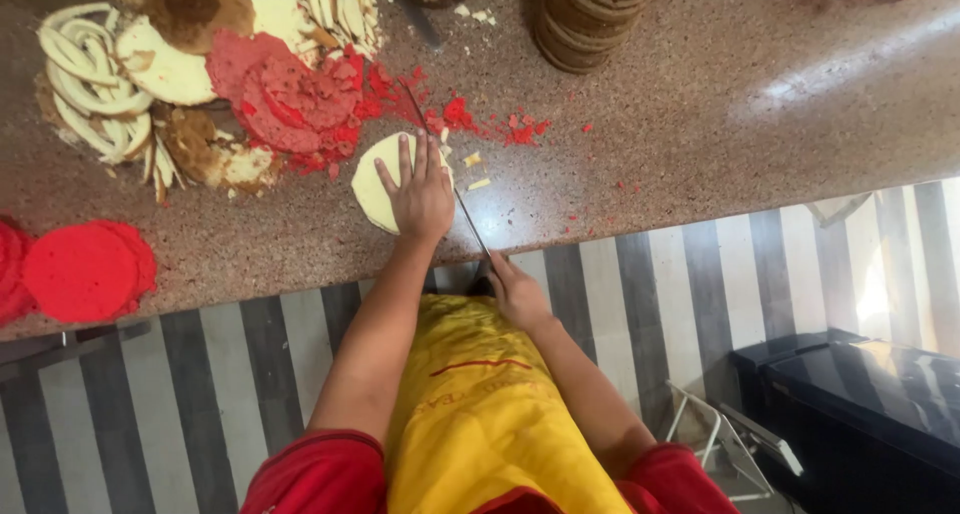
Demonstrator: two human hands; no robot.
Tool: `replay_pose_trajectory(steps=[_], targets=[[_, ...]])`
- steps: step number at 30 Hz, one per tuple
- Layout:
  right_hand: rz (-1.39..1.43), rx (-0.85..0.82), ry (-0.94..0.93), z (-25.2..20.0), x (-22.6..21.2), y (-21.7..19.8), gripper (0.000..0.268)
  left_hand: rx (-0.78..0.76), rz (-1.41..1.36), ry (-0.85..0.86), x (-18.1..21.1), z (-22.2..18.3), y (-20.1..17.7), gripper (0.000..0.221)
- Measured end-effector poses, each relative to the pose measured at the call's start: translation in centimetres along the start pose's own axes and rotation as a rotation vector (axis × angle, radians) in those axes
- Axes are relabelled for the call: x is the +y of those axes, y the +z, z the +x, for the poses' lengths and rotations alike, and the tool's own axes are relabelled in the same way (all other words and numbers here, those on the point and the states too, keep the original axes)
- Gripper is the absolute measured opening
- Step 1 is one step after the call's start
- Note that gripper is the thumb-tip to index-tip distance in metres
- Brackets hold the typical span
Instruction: The person trims the crusts off round cake layers using a long serrated knife. They trim both light-colored and red cake layers, stacking the trimmed pieces and discarding the crusts. Another person is visible working nearby.
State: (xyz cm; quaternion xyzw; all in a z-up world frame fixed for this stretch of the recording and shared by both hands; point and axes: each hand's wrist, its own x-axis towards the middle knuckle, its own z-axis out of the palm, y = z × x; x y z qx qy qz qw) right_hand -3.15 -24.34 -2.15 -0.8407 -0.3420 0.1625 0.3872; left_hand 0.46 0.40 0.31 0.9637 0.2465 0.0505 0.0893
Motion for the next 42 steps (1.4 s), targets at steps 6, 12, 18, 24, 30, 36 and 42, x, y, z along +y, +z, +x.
replay_pose_trajectory(steps=[6,12,18,24,30,36,42], targets=[[-0.064,-0.057,0.170,-8.4,4.8,-1.0,0.055,0.201,-0.242,0.077,-1.9,-1.7,1.8,0.063],[-0.043,0.070,0.061,-8.3,6.2,-2.8,0.050,0.307,-1.281,-0.706,-5.0,-5.5,0.7,0.081],[0.006,0.012,0.140,-11.9,5.9,-4.1,0.048,-0.222,-1.208,-0.692,-10.3,0.6,-2.5,0.102],[0.031,0.118,0.093,-6.0,-2.0,-6.4,0.048,-0.047,-0.301,-0.132,-2.1,2.2,-2.6,0.068],[-0.070,0.026,0.155,-6.6,-2.9,-7.6,0.050,-0.038,-0.075,-0.063,-0.2,2.4,0.6,0.063],[-0.121,0.020,0.066,-4.9,-0.9,-8.2,0.048,-0.082,-0.044,-0.056,-0.1,2.4,0.2,0.059],[-0.113,-0.036,-0.067,-2.3,1.0,-10.8,0.044,-0.035,-0.071,-0.036,-0.4,2.8,0.9,0.058]])
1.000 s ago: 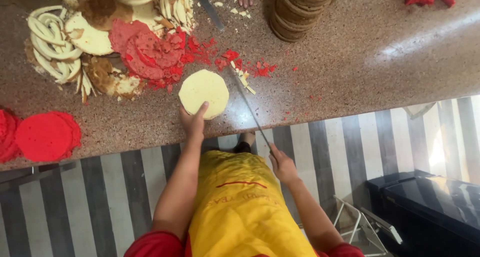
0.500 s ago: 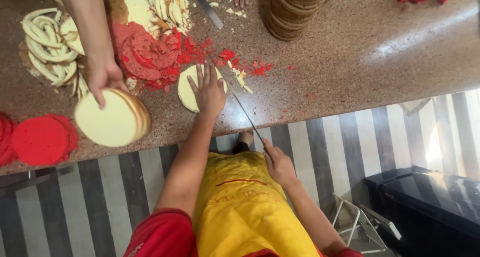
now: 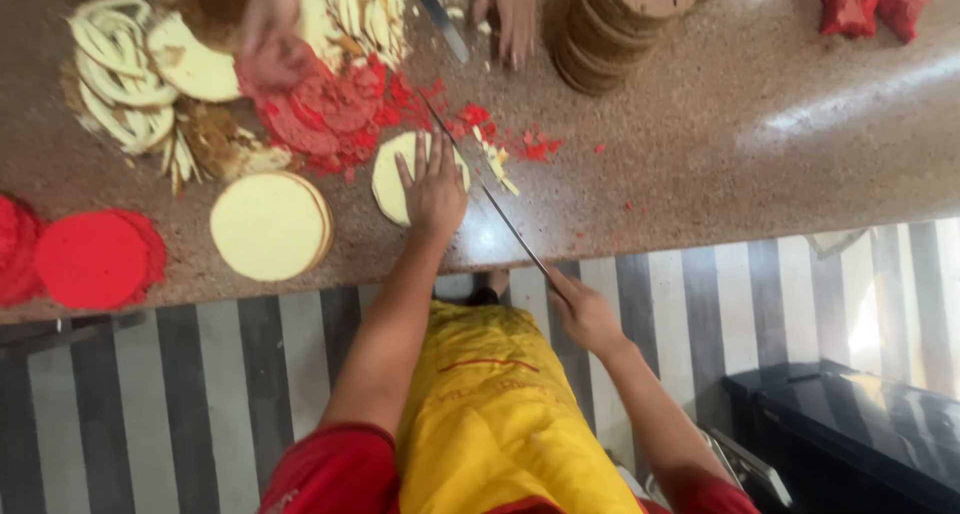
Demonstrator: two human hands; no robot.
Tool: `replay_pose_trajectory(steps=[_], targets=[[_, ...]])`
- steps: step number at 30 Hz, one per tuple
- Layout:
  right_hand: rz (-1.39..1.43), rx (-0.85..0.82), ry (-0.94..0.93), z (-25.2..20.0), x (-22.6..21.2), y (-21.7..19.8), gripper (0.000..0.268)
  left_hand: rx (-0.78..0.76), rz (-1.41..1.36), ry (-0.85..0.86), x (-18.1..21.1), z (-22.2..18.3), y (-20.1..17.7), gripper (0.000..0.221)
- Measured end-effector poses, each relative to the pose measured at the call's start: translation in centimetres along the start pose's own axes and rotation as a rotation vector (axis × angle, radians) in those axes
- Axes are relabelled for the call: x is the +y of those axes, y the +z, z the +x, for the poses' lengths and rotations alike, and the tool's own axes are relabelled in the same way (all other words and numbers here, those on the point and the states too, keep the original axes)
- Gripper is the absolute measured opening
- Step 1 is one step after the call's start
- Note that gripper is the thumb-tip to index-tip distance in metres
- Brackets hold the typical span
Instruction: The person trims the crusts off round cake layers using a long serrated knife. They trim both light-colored and red cake layers, stacking the trimmed pieces and discarding the crusts. Another person is visible working nearby.
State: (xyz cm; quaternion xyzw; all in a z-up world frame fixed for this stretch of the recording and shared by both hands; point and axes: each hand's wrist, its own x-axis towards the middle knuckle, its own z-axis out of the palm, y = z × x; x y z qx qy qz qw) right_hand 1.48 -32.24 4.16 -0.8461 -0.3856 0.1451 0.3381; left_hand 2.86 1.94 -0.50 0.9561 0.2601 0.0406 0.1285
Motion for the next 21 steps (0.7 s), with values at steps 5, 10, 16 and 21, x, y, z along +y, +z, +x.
replay_pose_trajectory(steps=[5,10,16,21], targets=[[0.021,-0.075,0.028,2.3,1.6,1.0,0.045,-0.034,0.002,-0.025,0.4,-0.7,-0.2,0.060],[0.148,-0.042,-0.060,5.5,3.2,4.2,0.046,-0.008,0.036,-0.001,-0.2,-0.9,0.6,0.061],[0.010,-0.088,0.247,-4.1,8.5,3.6,0.047,0.537,-0.415,-0.227,-1.6,-5.7,-0.5,0.073],[0.221,-0.160,0.336,-5.2,8.5,2.3,0.047,0.229,-1.549,-0.781,-5.1,-7.1,2.3,0.081]])
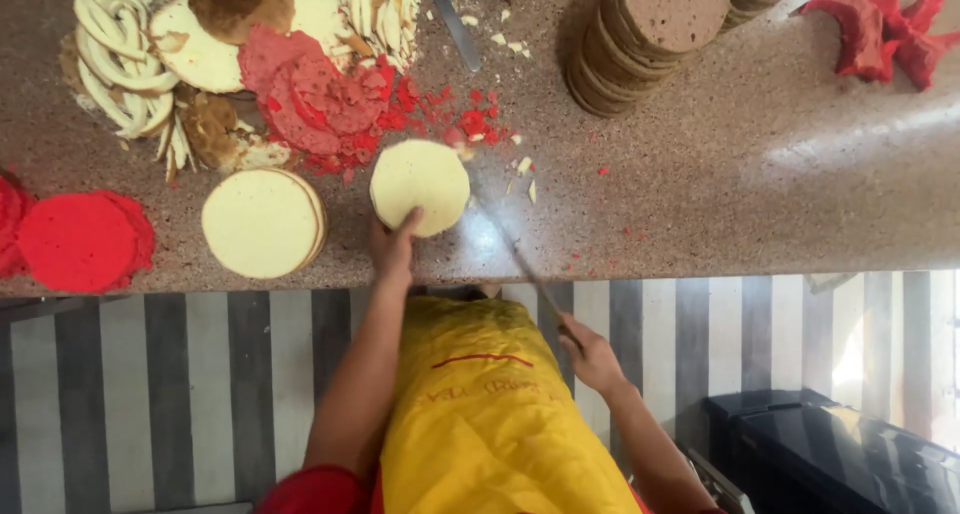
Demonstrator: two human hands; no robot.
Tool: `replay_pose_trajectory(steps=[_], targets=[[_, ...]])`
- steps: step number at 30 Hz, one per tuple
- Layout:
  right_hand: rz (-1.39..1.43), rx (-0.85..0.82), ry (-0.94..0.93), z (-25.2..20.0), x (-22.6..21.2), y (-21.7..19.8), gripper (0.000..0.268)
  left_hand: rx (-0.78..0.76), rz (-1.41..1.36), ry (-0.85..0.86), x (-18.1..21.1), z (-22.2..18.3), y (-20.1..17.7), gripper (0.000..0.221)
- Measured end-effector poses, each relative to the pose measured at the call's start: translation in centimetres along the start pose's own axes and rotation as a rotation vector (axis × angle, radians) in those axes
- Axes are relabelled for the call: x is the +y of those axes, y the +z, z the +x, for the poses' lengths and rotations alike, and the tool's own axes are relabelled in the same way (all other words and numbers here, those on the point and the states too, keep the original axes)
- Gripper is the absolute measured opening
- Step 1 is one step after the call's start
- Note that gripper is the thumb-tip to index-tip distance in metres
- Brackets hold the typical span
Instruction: The person trims the crusts off round cake layers using a long serrated knife. They trim both light-colored and red cake layers, stacking the trimmed pieces and discarding the crusts. Another person is visible working nearby.
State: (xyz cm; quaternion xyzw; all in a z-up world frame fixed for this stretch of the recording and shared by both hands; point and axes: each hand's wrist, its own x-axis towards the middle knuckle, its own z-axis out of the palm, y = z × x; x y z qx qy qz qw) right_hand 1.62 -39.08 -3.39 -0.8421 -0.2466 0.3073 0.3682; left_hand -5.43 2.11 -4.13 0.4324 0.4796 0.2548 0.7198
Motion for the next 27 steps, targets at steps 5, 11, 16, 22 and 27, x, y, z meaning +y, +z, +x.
replay_pose_trajectory(steps=[5,11,16,22,27], targets=[[0.029,-0.033,-0.008,-2.4,-1.6,-0.9,0.047,-0.107,0.371,0.087,7.2,4.4,-1.1,0.078],[-0.015,0.108,-0.123,-0.3,-10.1,-0.6,0.051,-0.155,1.165,0.721,5.6,3.4,6.0,0.062],[-0.027,0.153,-0.199,-0.3,-11.9,1.3,0.052,-0.182,1.416,0.904,3.8,3.2,8.9,0.055],[-0.104,0.145,-0.134,-1.1,-13.0,2.6,0.053,-0.198,1.512,0.869,3.7,3.0,8.7,0.055],[-0.128,0.184,-0.232,6.0,-15.1,4.3,0.052,-0.192,1.543,0.814,4.3,2.7,8.9,0.057]])
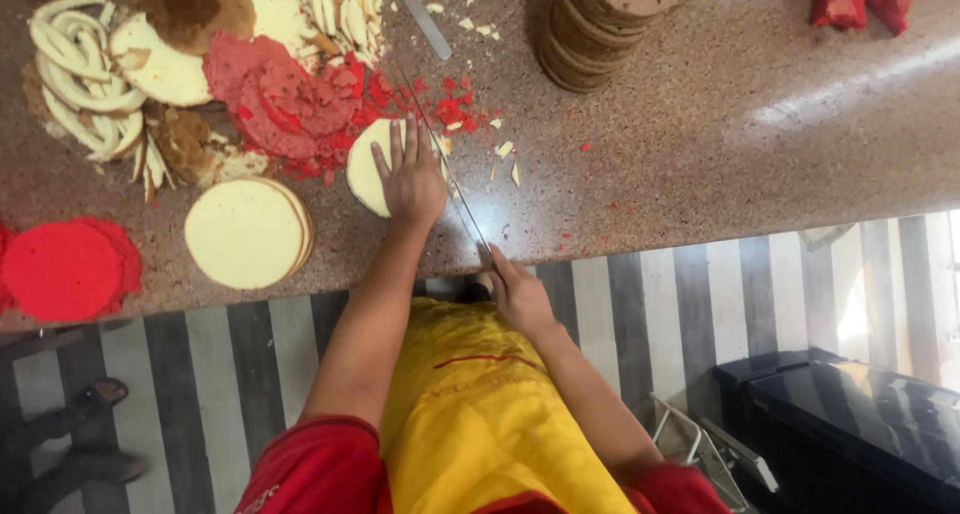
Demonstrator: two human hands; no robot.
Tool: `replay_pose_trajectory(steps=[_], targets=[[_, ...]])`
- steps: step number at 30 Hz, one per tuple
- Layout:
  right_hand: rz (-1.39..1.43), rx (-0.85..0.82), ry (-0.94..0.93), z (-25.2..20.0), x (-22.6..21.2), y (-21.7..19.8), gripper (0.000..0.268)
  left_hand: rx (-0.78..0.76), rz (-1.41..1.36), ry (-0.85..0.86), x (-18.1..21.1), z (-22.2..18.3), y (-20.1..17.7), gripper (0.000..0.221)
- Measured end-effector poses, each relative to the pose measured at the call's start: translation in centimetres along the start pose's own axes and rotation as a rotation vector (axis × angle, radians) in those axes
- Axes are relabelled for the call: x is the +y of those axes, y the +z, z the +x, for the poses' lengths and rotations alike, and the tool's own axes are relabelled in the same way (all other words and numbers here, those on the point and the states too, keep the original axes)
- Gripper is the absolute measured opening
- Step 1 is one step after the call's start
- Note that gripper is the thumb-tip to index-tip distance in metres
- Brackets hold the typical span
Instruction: The person trims the crusts off round cake layers using a long serrated knife. They trim both light-colored and red cake layers, stacking the trimmed pieces and discarding the crusts. Another person is visible working nearby.
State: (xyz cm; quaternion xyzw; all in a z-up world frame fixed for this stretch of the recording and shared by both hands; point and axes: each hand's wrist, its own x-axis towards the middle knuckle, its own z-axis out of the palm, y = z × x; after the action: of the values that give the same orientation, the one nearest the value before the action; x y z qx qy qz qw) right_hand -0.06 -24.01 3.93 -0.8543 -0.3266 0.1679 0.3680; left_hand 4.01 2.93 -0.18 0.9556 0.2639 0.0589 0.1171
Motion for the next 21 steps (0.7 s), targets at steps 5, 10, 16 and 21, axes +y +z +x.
replay_pose_trajectory(steps=[5,10,16,21], targets=[[0.041,0.036,-0.103,-2.5,3.9,1.1,0.054,0.032,-0.052,0.004,-0.2,0.8,-0.2,0.059],[0.120,-0.018,-0.055,1.7,3.1,3.3,0.049,0.039,-0.034,-0.008,0.0,-0.4,0.4,0.057],[0.049,-0.073,-0.020,-3.6,8.4,3.5,0.053,0.020,-0.065,-0.008,-0.3,0.1,0.3,0.060],[-0.122,0.034,0.231,-2.3,12.1,2.3,0.046,0.340,-0.508,-0.329,-2.6,-3.3,-2.3,0.068]])
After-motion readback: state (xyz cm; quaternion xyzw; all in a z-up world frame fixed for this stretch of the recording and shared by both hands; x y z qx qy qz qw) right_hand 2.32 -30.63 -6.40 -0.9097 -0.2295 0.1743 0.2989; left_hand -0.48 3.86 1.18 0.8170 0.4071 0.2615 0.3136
